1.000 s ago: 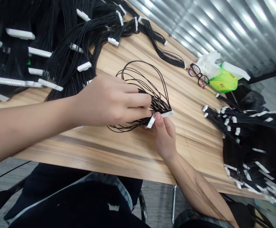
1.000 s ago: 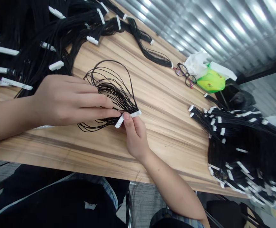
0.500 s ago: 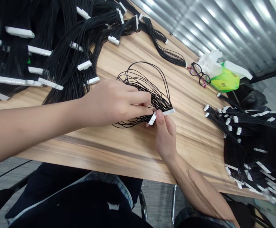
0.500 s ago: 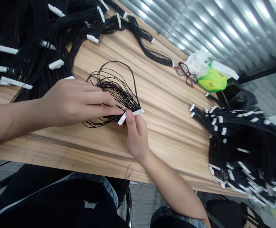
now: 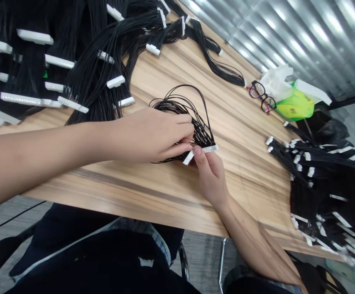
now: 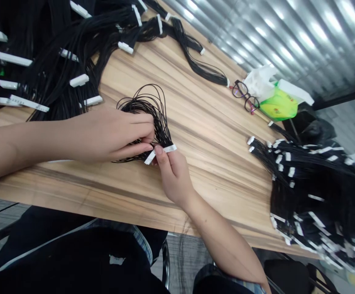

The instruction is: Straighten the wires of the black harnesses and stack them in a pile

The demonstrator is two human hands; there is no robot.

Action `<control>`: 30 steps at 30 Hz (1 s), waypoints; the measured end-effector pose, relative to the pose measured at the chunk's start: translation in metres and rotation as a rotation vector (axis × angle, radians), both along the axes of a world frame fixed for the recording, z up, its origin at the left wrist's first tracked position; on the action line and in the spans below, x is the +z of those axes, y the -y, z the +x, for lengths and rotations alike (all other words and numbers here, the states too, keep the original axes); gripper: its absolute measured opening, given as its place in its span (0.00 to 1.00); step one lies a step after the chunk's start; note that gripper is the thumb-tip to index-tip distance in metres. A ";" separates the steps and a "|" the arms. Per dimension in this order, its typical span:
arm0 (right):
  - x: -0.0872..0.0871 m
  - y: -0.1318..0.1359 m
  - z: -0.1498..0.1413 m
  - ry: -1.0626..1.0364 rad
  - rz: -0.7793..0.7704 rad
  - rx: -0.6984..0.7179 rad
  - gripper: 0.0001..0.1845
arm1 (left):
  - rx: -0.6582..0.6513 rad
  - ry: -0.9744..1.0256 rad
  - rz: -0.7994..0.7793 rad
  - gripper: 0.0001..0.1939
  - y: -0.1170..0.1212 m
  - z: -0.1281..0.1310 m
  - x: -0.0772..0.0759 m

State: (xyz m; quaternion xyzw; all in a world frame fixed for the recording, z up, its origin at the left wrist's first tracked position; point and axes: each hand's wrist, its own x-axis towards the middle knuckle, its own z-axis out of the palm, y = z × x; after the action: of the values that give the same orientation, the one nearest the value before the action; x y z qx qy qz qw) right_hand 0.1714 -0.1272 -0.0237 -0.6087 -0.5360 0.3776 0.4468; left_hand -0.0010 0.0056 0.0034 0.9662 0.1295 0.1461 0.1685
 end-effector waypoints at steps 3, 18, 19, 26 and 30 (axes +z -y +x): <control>-0.001 -0.004 0.003 -0.067 -0.053 -0.048 0.23 | -0.047 0.178 0.124 0.24 -0.006 -0.005 0.009; -0.007 -0.014 0.011 -0.090 -0.049 -0.032 0.29 | 0.153 0.176 0.577 0.29 -0.015 -0.018 0.035; -0.007 -0.014 0.012 -0.100 -0.069 -0.010 0.30 | 0.161 0.142 0.586 0.31 -0.016 -0.019 0.039; -0.008 -0.013 0.011 -0.215 -0.117 -0.016 0.31 | 0.229 0.005 0.447 0.31 -0.012 -0.019 0.030; -0.011 -0.012 0.010 -0.195 -0.091 -0.022 0.29 | 0.163 0.044 0.231 0.22 -0.006 -0.014 0.015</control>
State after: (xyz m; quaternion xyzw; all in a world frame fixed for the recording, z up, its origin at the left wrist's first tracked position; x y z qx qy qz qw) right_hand 0.1819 -0.1148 -0.0343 -0.5944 -0.4656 0.4542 0.4728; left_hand -0.0146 0.0113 0.0186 0.9620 0.1863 0.1943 0.0465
